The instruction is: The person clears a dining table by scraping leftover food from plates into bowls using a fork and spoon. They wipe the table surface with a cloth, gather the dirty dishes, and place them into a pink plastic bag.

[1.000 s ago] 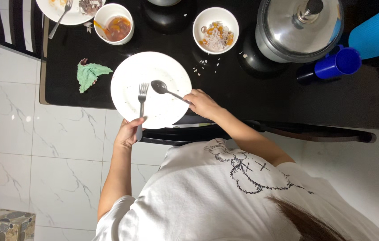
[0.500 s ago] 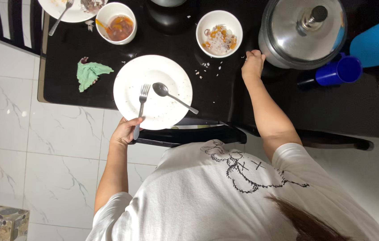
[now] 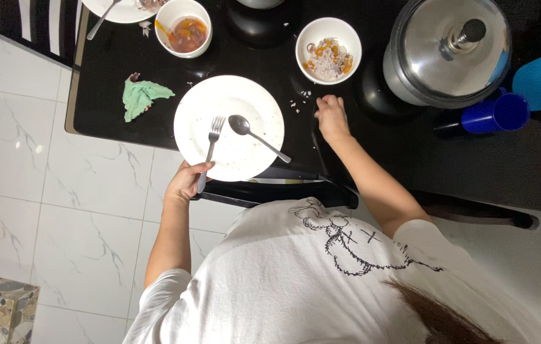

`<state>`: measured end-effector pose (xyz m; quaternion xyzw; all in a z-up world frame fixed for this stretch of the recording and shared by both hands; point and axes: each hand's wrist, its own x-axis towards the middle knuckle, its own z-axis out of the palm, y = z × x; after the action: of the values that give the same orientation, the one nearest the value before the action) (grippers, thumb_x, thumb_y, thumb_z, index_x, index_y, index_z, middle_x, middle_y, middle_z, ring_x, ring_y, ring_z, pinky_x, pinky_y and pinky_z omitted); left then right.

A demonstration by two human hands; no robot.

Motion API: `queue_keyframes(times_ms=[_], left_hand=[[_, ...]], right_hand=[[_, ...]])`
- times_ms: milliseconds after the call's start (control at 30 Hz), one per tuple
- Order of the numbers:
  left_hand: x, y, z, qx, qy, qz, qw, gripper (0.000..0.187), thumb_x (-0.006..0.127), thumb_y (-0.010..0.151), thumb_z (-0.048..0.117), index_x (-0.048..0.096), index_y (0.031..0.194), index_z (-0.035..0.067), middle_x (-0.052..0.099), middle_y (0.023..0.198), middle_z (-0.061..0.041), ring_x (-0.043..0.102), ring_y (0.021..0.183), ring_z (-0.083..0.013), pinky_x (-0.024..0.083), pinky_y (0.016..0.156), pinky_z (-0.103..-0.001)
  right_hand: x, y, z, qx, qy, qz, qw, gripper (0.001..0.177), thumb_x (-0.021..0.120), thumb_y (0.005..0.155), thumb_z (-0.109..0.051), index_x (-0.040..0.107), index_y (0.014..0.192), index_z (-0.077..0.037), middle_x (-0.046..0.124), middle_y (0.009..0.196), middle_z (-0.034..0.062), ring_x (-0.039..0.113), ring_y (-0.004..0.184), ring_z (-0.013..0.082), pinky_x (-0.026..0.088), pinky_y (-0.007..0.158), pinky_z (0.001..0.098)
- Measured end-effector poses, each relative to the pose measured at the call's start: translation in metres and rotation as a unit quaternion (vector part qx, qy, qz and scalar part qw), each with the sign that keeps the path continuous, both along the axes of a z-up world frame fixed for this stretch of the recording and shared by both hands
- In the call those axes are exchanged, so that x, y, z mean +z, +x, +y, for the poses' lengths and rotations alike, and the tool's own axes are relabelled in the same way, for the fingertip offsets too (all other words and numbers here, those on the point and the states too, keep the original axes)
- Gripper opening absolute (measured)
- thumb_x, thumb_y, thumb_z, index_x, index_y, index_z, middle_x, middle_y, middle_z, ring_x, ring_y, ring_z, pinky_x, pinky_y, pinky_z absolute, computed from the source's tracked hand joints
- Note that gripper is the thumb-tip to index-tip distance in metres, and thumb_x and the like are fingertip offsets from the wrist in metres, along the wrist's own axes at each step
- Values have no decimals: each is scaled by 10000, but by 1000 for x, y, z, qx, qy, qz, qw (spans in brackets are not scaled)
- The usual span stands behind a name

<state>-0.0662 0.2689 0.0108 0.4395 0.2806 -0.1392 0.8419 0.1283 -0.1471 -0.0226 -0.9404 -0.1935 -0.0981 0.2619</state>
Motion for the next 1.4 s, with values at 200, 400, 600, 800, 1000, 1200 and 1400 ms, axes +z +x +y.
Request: queue_keyframes(times_ms=[200,400,600,800,1000,1200,1400], left_hand=[[-3,0,2,-20,11,-11,1000,599,744,816,-28,508,1364,-81,676,1051,-142,689,754,-167,606,616,-278],[5,1,-2,-13,-13,-7,1000,599,727,787,-34,504,1341,-79,684,1085,-163,727,802,-183,636,654,-283],[7,2,-2,-25,1,-9,1000,632,740,801,-25,484,1375,-89,680,1114,-188,710,780,-188,613,609,-278],[4,2,0,-22,-5,-3,1000,632,737,794,-30,478,1368,-83,679,1113,-177,726,792,-177,629,626,-273],[2,4,-1,-22,-25,-8,999,611,739,796,-48,491,1355,-73,676,1114,-172,722,806,-194,629,655,-290],[-1,4,1,-33,-13,-9,999,583,726,808,-37,516,1350,-72,683,1117,-163,730,823,-180,626,638,-285],[2,3,0,-26,-26,-17,999,586,724,804,-55,504,1346,-84,678,1119,-180,730,831,-202,636,670,-303]], right_hand=[[-19,21,16,-69,61,-14,996,336,690,840,59,741,1160,-29,665,1138,138,598,1080,329,514,966,391],[-5,24,58,-18,21,2,1000,382,623,857,102,715,1210,-11,654,1154,135,578,1067,328,503,953,376],[25,5,57,86,-18,104,991,383,596,878,120,731,1194,-51,657,1175,94,578,1096,299,497,1001,355],[5,10,16,9,42,78,996,461,616,778,114,717,1206,-25,627,1208,164,571,1130,332,496,990,369],[-5,14,42,-28,12,53,998,390,664,818,61,735,1191,-27,615,1171,153,568,1111,335,507,1003,385],[22,-11,69,36,20,45,998,264,720,856,-36,766,1115,-47,619,1108,137,549,1060,332,524,925,370],[23,-18,32,171,-26,-8,985,285,636,843,66,769,1076,-31,690,1139,90,599,1076,285,544,926,357]])
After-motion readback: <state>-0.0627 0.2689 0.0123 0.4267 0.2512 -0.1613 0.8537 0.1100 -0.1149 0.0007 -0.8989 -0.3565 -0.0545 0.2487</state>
